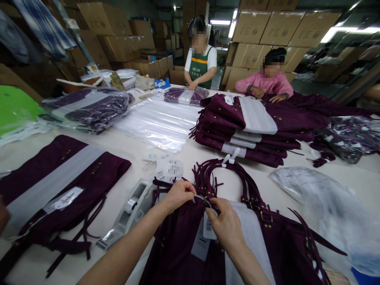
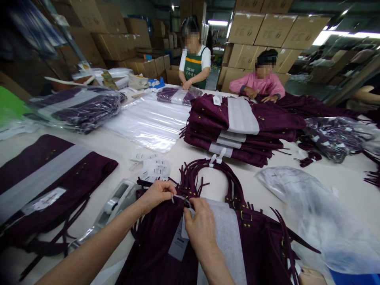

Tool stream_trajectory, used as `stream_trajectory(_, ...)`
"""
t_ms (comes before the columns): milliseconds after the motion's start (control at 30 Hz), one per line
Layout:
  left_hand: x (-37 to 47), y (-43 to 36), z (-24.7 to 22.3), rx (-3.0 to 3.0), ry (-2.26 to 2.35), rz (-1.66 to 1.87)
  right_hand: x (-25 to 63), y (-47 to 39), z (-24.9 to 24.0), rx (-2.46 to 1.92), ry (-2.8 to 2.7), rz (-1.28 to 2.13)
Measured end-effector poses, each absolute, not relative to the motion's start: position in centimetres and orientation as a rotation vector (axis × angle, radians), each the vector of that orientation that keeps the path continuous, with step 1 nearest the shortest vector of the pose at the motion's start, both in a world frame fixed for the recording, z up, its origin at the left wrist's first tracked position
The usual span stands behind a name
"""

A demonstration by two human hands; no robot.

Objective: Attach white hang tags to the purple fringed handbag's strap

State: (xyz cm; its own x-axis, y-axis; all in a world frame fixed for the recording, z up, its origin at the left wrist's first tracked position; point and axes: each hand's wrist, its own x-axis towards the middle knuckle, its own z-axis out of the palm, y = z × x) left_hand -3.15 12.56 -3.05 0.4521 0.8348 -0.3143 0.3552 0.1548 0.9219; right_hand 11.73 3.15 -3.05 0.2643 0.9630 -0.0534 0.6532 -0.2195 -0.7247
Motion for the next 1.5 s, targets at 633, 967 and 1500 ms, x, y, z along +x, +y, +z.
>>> stream_trajectory(633, -4.1, 10.7, -3.2, 1.42, 1.198, 0.479, 10.5, 5.4, -4.8, -1.65, -1.623, 0.72)
stream_trajectory(967, -3.3, 10.7, -3.8, 1.429, 1.163, 0.48, 10.5, 5.3, -4.7, -1.655, -1.509, 0.756)
stream_trajectory(1500, -2.7, 10.9, -3.5, 1.529, 1.245, 0.428, 10.5, 5.5, -4.2, -1.672, -1.413, 0.804)
